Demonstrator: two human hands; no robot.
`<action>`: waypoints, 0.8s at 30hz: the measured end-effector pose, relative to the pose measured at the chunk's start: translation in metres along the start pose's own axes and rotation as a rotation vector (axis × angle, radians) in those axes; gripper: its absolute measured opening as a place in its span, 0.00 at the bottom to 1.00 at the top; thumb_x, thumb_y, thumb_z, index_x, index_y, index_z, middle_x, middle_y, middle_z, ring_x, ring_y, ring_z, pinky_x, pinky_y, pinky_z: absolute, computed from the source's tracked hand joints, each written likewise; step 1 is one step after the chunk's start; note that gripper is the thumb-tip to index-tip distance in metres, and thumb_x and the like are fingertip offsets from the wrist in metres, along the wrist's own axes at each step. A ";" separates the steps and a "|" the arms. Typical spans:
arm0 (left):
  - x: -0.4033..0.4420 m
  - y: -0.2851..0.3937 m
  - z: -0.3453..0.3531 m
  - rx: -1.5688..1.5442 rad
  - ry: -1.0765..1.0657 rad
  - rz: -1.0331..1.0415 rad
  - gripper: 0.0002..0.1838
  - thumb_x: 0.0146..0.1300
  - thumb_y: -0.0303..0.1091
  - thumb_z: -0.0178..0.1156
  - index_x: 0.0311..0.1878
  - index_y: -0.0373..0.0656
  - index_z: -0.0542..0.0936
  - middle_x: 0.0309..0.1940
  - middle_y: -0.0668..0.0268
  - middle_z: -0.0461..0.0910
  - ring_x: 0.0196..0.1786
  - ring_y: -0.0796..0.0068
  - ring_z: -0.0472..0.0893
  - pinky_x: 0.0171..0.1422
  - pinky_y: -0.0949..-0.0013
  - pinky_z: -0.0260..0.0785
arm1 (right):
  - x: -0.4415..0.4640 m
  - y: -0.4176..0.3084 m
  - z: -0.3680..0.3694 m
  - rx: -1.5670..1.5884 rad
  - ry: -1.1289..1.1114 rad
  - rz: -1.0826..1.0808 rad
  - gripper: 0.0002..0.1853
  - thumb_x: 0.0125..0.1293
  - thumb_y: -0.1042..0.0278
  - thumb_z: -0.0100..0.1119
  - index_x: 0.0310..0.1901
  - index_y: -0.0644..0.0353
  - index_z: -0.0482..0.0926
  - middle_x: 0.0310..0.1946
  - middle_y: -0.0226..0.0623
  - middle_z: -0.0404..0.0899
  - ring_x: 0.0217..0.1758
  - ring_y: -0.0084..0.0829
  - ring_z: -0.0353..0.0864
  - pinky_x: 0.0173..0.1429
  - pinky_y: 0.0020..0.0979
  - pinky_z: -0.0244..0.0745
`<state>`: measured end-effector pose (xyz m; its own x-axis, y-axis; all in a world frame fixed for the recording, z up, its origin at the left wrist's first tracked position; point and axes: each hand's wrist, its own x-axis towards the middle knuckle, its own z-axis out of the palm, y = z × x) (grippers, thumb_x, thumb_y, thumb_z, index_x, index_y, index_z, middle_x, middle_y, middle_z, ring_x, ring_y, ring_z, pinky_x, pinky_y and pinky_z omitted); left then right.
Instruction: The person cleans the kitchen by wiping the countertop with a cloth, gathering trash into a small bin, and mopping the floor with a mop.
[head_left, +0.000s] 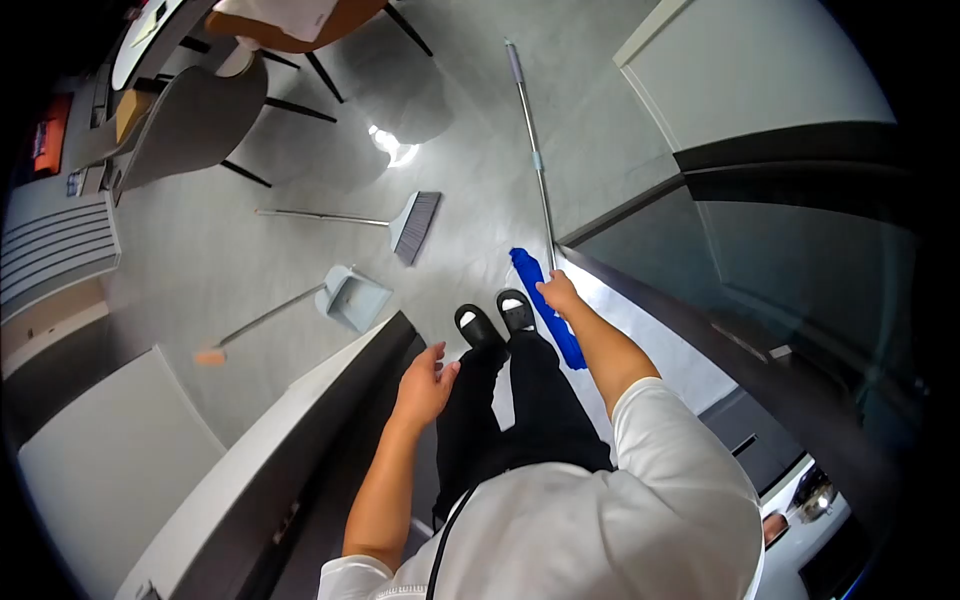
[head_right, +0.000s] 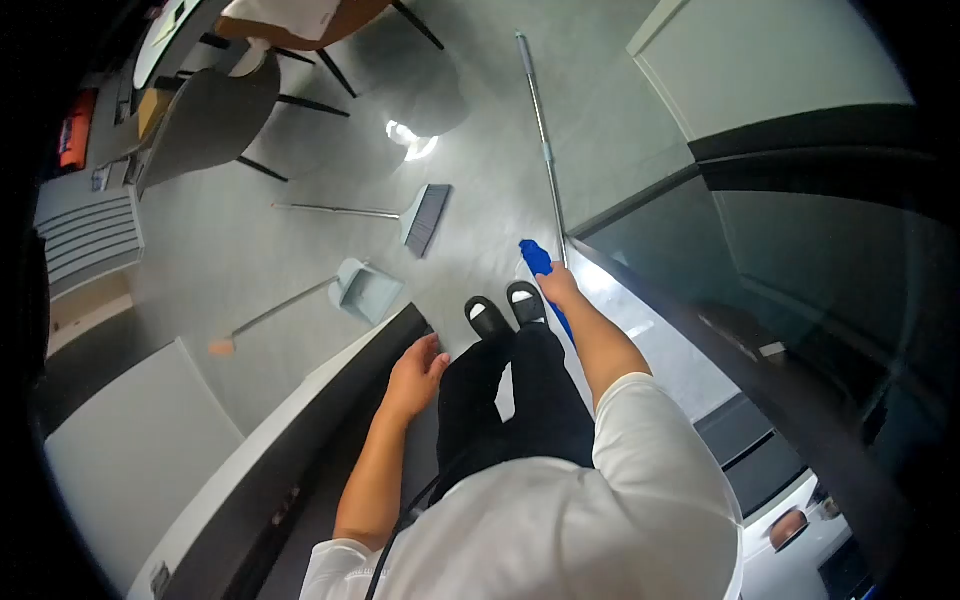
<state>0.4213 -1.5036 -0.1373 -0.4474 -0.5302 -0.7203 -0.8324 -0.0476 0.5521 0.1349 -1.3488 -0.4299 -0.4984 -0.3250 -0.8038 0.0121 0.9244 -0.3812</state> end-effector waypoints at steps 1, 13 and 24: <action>0.015 0.001 0.003 -0.008 -0.010 0.011 0.29 0.73 0.40 0.63 0.70 0.34 0.72 0.62 0.44 0.79 0.61 0.55 0.83 0.65 0.60 0.75 | 0.023 0.001 0.004 -0.023 0.039 -0.015 0.37 0.63 0.54 0.67 0.70 0.65 0.70 0.65 0.58 0.76 0.69 0.52 0.77 0.72 0.43 0.71; 0.229 -0.122 0.080 -0.158 -0.087 0.021 0.26 0.75 0.37 0.62 0.71 0.36 0.71 0.62 0.50 0.79 0.60 0.60 0.83 0.58 0.63 0.79 | 0.282 0.073 0.079 -0.062 0.231 0.092 0.37 0.65 0.60 0.65 0.71 0.70 0.65 0.62 0.60 0.77 0.66 0.54 0.78 0.69 0.45 0.73; 0.336 -0.191 0.080 -0.260 0.109 0.168 0.26 0.73 0.36 0.63 0.69 0.35 0.72 0.60 0.49 0.81 0.61 0.59 0.83 0.60 0.61 0.78 | 0.453 0.096 0.117 0.006 0.585 -0.056 0.31 0.65 0.66 0.64 0.66 0.70 0.66 0.66 0.64 0.72 0.70 0.59 0.73 0.72 0.48 0.71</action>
<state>0.4038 -1.6052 -0.5188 -0.5216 -0.6360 -0.5687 -0.6328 -0.1587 0.7579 0.0114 -1.4306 -0.8839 -0.8940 -0.2077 -0.3971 -0.0241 0.9072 -0.4201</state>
